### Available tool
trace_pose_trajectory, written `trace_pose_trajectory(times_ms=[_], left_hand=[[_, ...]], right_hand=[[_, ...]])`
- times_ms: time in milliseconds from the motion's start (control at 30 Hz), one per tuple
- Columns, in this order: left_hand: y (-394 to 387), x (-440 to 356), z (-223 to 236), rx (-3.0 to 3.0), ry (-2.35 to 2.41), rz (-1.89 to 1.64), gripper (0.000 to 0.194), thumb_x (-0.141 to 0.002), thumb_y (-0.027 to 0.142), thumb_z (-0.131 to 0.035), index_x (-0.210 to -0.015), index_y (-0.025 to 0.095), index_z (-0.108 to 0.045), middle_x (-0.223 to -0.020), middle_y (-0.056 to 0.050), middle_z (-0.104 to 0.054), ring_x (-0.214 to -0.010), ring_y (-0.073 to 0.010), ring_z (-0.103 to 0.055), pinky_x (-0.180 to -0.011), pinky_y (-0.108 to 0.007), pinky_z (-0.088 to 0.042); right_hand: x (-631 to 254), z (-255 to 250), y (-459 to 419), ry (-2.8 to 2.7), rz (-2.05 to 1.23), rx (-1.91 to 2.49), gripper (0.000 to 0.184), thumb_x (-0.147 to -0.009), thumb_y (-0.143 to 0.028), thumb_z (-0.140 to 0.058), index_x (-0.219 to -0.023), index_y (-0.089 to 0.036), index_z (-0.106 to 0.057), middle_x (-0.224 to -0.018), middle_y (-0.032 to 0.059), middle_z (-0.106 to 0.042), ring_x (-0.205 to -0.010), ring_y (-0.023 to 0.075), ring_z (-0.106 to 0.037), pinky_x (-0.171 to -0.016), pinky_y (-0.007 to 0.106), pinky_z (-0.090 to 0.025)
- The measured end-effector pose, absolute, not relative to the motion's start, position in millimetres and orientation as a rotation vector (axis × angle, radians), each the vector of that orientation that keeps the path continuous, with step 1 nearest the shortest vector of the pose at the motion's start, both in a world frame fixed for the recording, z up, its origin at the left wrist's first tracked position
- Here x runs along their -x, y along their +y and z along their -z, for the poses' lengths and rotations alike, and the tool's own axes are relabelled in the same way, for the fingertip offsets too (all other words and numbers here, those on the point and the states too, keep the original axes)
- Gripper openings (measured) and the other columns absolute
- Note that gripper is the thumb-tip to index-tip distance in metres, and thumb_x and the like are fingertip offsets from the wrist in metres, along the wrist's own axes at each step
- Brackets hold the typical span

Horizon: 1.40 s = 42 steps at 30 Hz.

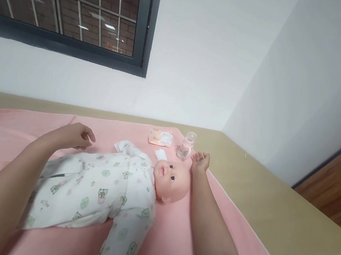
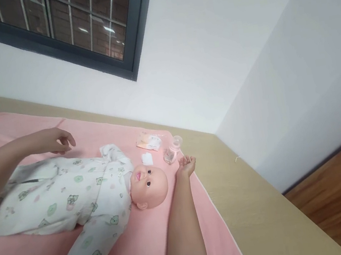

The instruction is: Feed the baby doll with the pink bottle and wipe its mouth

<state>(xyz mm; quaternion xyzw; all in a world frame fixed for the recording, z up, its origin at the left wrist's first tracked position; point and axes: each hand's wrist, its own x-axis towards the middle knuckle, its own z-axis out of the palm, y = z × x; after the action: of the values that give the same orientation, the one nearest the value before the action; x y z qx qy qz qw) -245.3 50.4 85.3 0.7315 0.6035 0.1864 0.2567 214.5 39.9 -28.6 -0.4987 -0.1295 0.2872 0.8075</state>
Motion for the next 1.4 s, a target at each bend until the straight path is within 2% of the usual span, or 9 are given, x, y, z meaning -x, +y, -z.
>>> trace_pose_trajectory(times_ms=[167, 333, 433, 500, 667, 800, 933, 1133, 1400], left_hand=[[53, 245, -83, -2.152, 1.662, -0.370, 0.040, -0.046, 0.040, -0.043, -0.073, 0.022, -0.066, -0.071, 0.000, -0.068, -0.072, -0.0236, -0.065, -0.066, -0.033, -0.042], [46, 242, -90, -2.187, 1.660, -0.364, 0.029, -0.050, 0.036, -0.049, -0.069, 0.023, -0.066, -0.075, 0.000, -0.068, -0.076, -0.0259, -0.064, -0.069, -0.033, -0.043], [45, 241, -92, -2.200, 1.695, -0.348, 0.021, -0.054, 0.030, -0.053, -0.066, 0.023, -0.068, -0.077, 0.001, -0.069, -0.080, -0.0258, -0.063, -0.077, -0.034, -0.045], [46, 242, -91, -2.206, 1.730, -0.336, 0.018, -0.056, 0.028, -0.055, -0.065, 0.024, -0.070, -0.076, 0.001, -0.070, -0.082, -0.0267, -0.062, -0.079, -0.034, -0.045], [50, 243, -86, -2.205, 1.746, -0.316, 0.018, -0.061, 0.028, -0.057, -0.070, 0.025, -0.073, -0.081, 0.001, -0.072, -0.083, -0.0265, -0.062, -0.072, -0.032, -0.045], [50, 241, -87, -2.216, 1.754, -0.353, 0.016, -0.063, 0.028, -0.057, -0.069, 0.025, -0.072, -0.082, 0.003, -0.072, -0.084, -0.0248, -0.062, -0.076, -0.031, -0.045], [48, 240, -89, -2.233, 1.774, -0.392, 0.015, -0.064, 0.029, -0.057, -0.068, 0.025, -0.071, -0.081, 0.003, -0.072, -0.085, -0.0243, -0.061, -0.082, -0.032, -0.045], [48, 241, -89, -2.224, 1.789, -0.437, 0.019, -0.064, 0.030, -0.056, -0.072, 0.025, -0.073, -0.086, 0.003, -0.072, -0.083, -0.0239, -0.061, -0.073, -0.030, -0.045], [45, 238, -91, -2.146, 1.750, -0.356, 0.025, -0.058, 0.028, -0.054, -0.078, 0.024, -0.069, -0.075, 0.004, -0.071, -0.073, -0.0215, -0.065, -0.067, -0.029, -0.044]], right_hand=[[-206, 23, 37, -0.412, -0.527, 1.140, 0.033, -0.080, -0.049, -0.040, -0.100, -0.023, -0.040, -0.109, 0.0064, -0.054, -0.098, 0.0132, -0.059, -0.079, 0.027, -0.053], [-192, 5, 33, -0.588, -0.369, 1.202, 0.039, -0.083, -0.047, -0.041, -0.113, -0.023, -0.043, -0.132, 0.0080, -0.046, -0.121, 0.0159, -0.049, -0.101, 0.033, -0.044], [-188, -15, 30, -0.760, -0.200, 1.271, 0.047, -0.086, -0.049, -0.040, -0.123, -0.020, -0.042, -0.138, 0.0110, -0.043, -0.126, 0.0179, -0.045, -0.108, 0.036, -0.037], [-186, -29, 28, -0.864, -0.169, 1.317, 0.052, -0.086, -0.049, -0.042, -0.128, -0.019, -0.042, -0.138, 0.0129, -0.044, -0.126, 0.0197, -0.045, -0.109, 0.037, -0.036], [-181, -41, 27, -1.076, -0.288, 1.428, 0.067, -0.079, -0.044, -0.056, -0.139, -0.018, -0.038, -0.142, 0.0151, -0.042, -0.128, 0.0253, -0.045, -0.109, 0.041, -0.035], [-176, -34, 26, -1.159, -0.342, 1.470, 0.078, -0.074, -0.038, -0.063, -0.144, -0.021, -0.031, -0.135, 0.0128, -0.051, -0.122, 0.0258, -0.051, -0.106, 0.043, -0.037], [-174, -32, 26, -1.175, -0.297, 1.501, 0.076, -0.076, -0.037, -0.061, -0.144, -0.022, -0.031, -0.134, 0.0124, -0.053, -0.121, 0.0254, -0.052, -0.104, 0.042, -0.040], [-177, -26, 29, -1.152, -0.276, 1.474, 0.080, -0.070, -0.031, -0.064, -0.143, -0.024, -0.032, -0.136, 0.0107, -0.051, -0.121, 0.0245, -0.052, -0.105, 0.041, -0.038], [-180, -21, 29, -1.140, -0.248, 1.507, 0.082, -0.068, -0.029, -0.067, -0.143, -0.026, -0.033, -0.131, 0.0090, -0.055, -0.115, 0.0248, -0.055, -0.103, 0.042, -0.040]])
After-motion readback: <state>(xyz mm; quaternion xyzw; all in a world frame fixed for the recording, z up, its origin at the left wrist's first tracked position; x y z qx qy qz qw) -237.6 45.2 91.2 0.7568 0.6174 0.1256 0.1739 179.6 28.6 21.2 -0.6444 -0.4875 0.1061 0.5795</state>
